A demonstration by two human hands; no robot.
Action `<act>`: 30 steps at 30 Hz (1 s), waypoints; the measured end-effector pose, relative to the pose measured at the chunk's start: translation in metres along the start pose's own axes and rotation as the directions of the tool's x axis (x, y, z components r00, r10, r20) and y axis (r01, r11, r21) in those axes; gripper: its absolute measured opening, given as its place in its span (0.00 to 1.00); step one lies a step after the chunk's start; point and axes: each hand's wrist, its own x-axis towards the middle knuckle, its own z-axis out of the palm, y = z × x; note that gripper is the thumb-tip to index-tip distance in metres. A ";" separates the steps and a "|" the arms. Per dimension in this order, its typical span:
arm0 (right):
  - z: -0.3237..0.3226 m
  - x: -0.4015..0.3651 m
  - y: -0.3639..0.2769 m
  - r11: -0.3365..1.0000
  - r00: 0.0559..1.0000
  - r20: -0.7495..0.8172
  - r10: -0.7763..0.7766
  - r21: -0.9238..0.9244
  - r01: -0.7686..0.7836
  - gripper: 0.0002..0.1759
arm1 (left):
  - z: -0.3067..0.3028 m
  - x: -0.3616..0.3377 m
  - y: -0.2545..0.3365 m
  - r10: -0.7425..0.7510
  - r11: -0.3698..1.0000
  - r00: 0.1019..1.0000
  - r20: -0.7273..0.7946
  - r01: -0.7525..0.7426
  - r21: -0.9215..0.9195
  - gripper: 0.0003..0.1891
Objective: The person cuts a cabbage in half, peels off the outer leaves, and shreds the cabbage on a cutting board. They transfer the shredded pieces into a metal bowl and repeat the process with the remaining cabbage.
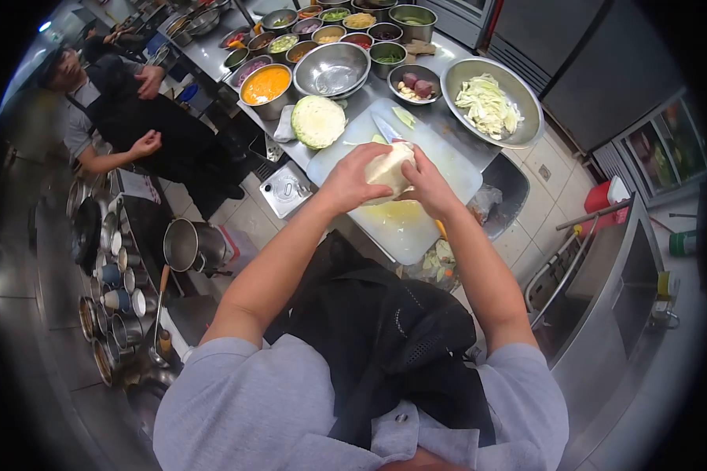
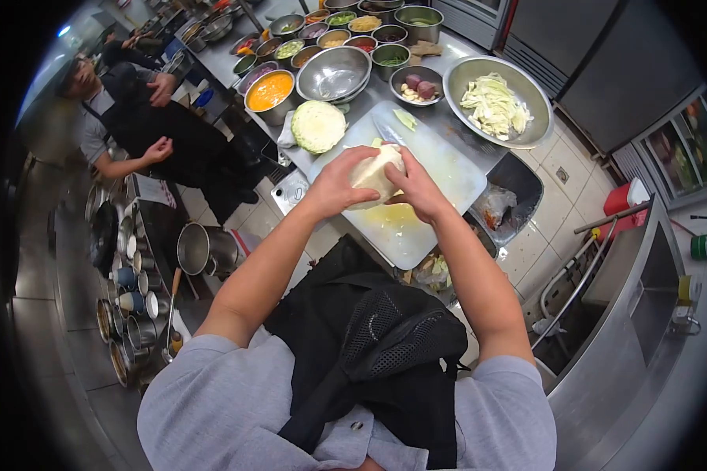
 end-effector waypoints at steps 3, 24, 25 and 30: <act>0.012 0.001 0.003 0.947 0.998 0.023 -0.056 0.318 0.046 0.25 | -0.009 -0.006 0.015 0.074 0.997 0.997 -0.022 -0.073 0.019 0.42; 0.083 -0.025 -0.014 0.808 0.944 -0.185 -0.274 0.488 0.330 0.28 | -0.073 -0.044 -0.030 0.153 0.528 0.950 0.271 0.153 -0.835 0.40; 0.088 -0.024 -0.014 0.811 0.944 -0.179 -0.277 0.483 0.330 0.29 | -0.078 -0.046 -0.033 0.148 0.526 0.949 0.279 0.163 -0.834 0.39; 0.109 -0.020 -0.012 0.826 0.945 -0.162 -0.284 0.459 0.327 0.29 | -0.094 -0.055 -0.051 0.165 0.479 0.943 0.290 0.180 -0.859 0.34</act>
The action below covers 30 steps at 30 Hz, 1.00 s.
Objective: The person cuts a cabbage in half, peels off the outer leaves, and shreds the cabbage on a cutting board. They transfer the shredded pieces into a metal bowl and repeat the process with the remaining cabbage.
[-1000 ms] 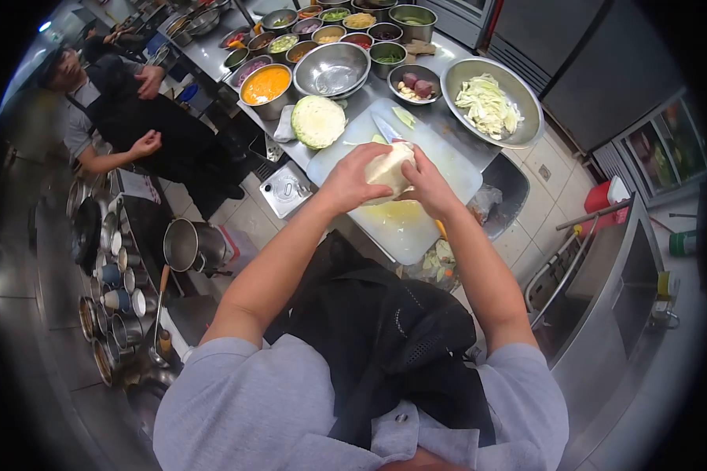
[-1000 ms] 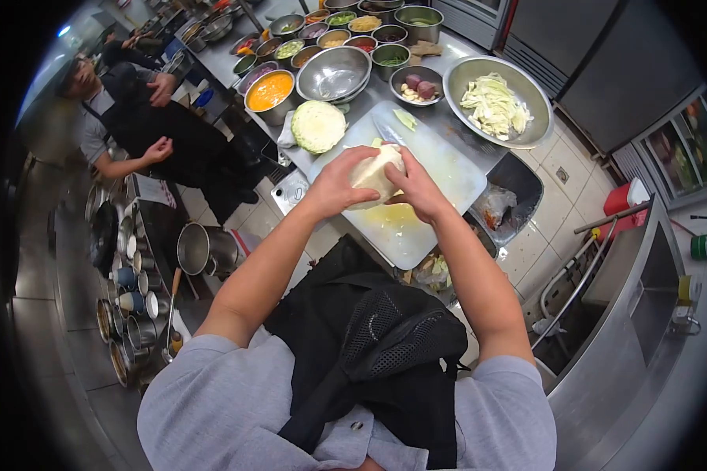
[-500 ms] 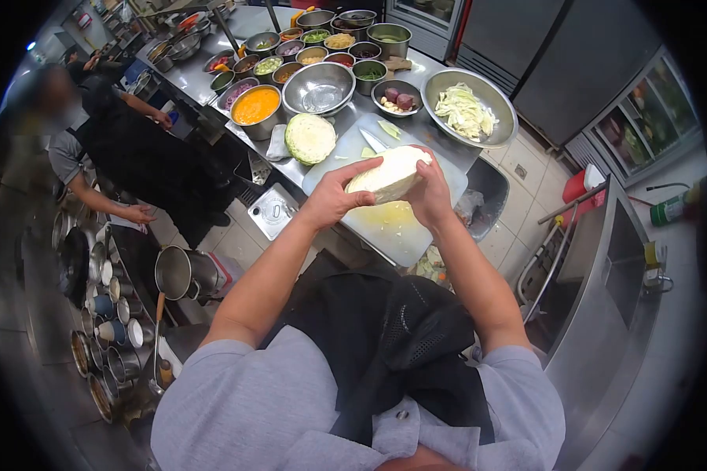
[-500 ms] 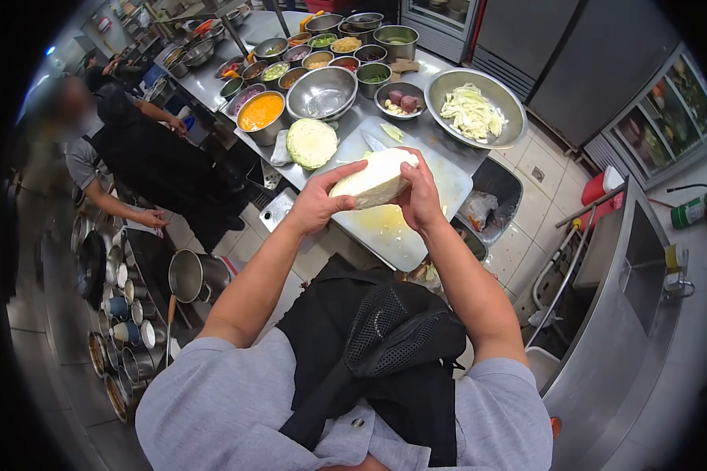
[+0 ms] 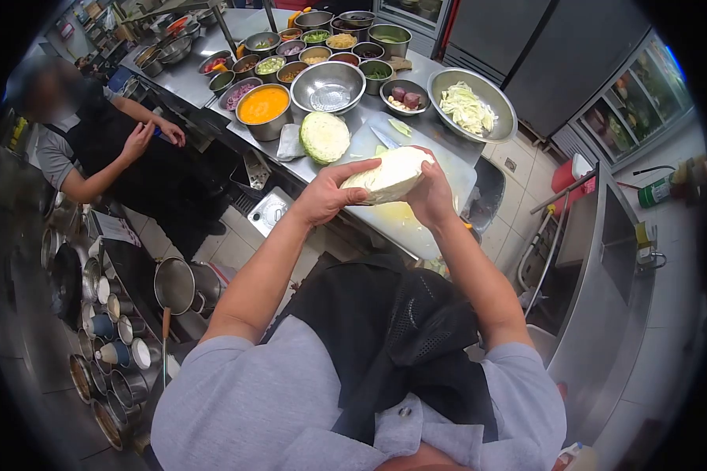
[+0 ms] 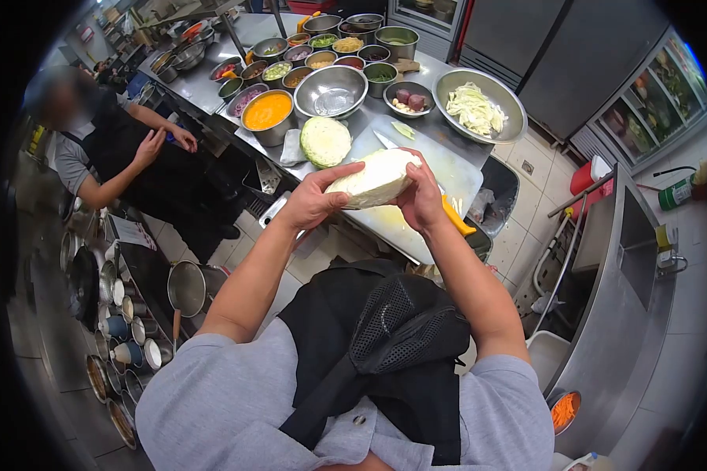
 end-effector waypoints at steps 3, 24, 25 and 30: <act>0.001 0.001 0.008 1.000 1.000 -0.023 0.015 0.011 -0.015 0.29 | -0.006 -0.007 0.002 -0.012 0.999 0.999 0.035 0.014 -0.045 0.33; -0.002 -0.002 0.009 0.995 0.995 -0.039 0.091 0.037 -0.090 0.27 | 0.003 -0.018 0.006 -0.087 0.985 0.995 0.052 0.094 -0.144 0.36; -0.002 -0.002 0.007 0.995 0.995 -0.040 0.095 0.031 -0.094 0.26 | 0.004 -0.016 0.003 -0.042 0.994 0.999 0.014 0.044 -0.096 0.34; 0.006 -0.002 -0.001 0.994 0.995 -0.058 0.077 -0.078 -0.081 0.24 | 0.021 -0.001 -0.013 0.056 0.994 0.981 -0.188 -0.037 0.102 0.28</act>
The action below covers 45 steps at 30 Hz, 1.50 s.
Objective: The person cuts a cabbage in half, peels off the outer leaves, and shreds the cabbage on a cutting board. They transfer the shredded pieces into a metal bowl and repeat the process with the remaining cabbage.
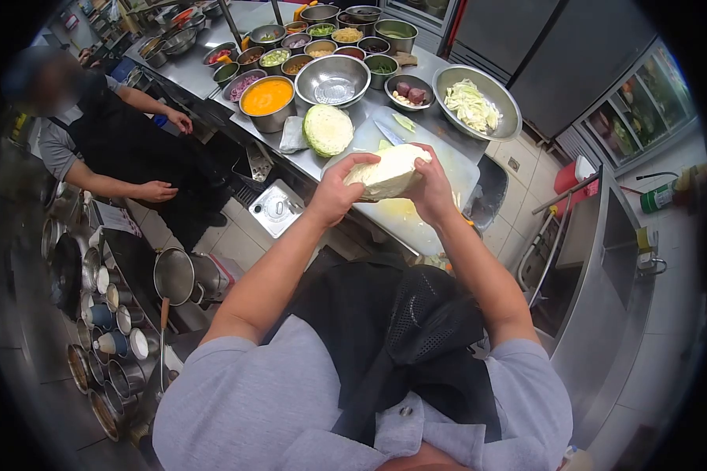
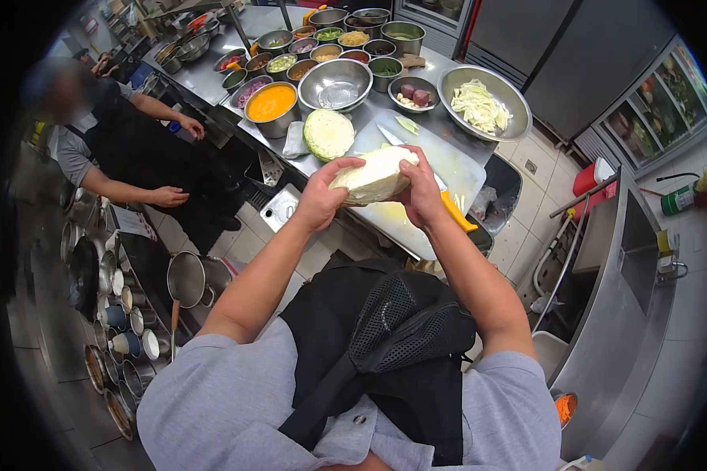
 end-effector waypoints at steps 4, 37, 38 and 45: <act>-0.002 -0.002 -0.003 0.997 1.000 -0.022 0.004 -0.081 -0.006 0.23 | 0.013 -0.002 0.003 -0.038 0.999 0.997 -0.060 0.038 -0.001 0.31; 0.007 0.017 -0.017 0.956 0.998 0.008 0.068 -0.287 -0.063 0.23 | 0.002 -0.007 0.034 -0.043 0.994 0.961 0.273 0.012 0.112 0.42; 0.007 0.018 -0.016 0.958 0.997 0.011 0.070 -0.278 -0.064 0.23 | 0.001 -0.006 0.034 -0.049 0.995 0.960 0.274 0.023 0.096 0.42; 0.009 0.014 -0.017 0.946 0.997 -0.015 0.075 -0.315 -0.076 0.23 | -0.002 -0.004 0.028 -0.076 0.996 0.963 0.257 0.062 0.061 0.40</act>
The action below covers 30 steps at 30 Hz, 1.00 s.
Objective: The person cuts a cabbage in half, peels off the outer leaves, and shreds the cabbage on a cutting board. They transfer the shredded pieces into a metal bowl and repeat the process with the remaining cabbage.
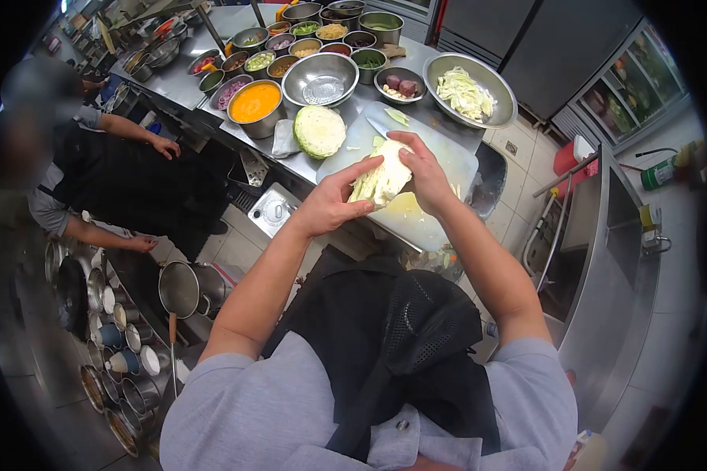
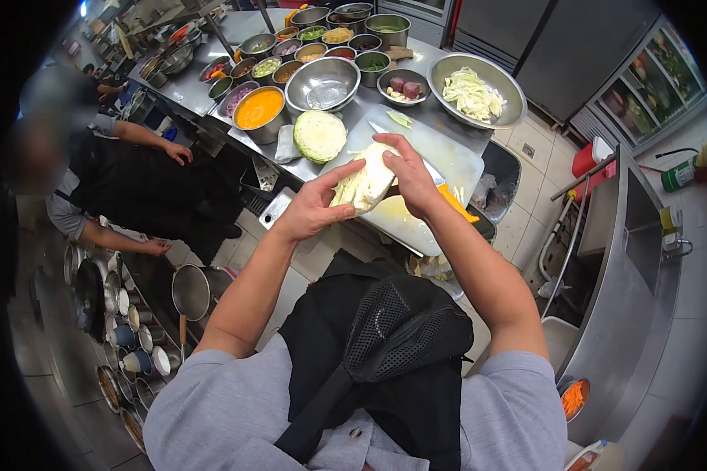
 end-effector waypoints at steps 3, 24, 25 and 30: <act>0.000 0.005 0.009 0.985 0.995 -0.056 -0.087 -0.151 0.078 0.23 | 0.008 0.009 -0.011 0.024 0.999 0.994 -0.105 -0.019 0.050 0.39; -0.077 -0.021 0.012 0.541 0.966 0.196 -0.171 -0.800 0.258 0.42 | 0.066 0.062 -0.069 -0.260 0.965 0.902 -0.344 0.233 -0.118 0.37; -0.081 -0.024 0.020 0.571 0.965 0.172 -0.196 -0.781 0.255 0.41 | 0.070 0.063 -0.072 -0.237 0.971 0.906 -0.351 0.228 -0.068 0.36; -0.095 -0.030 0.056 0.227 0.847 0.225 -0.482 -0.902 0.369 0.32 | 0.086 0.075 -0.098 -0.261 0.944 0.845 -0.466 0.324 0.058 0.35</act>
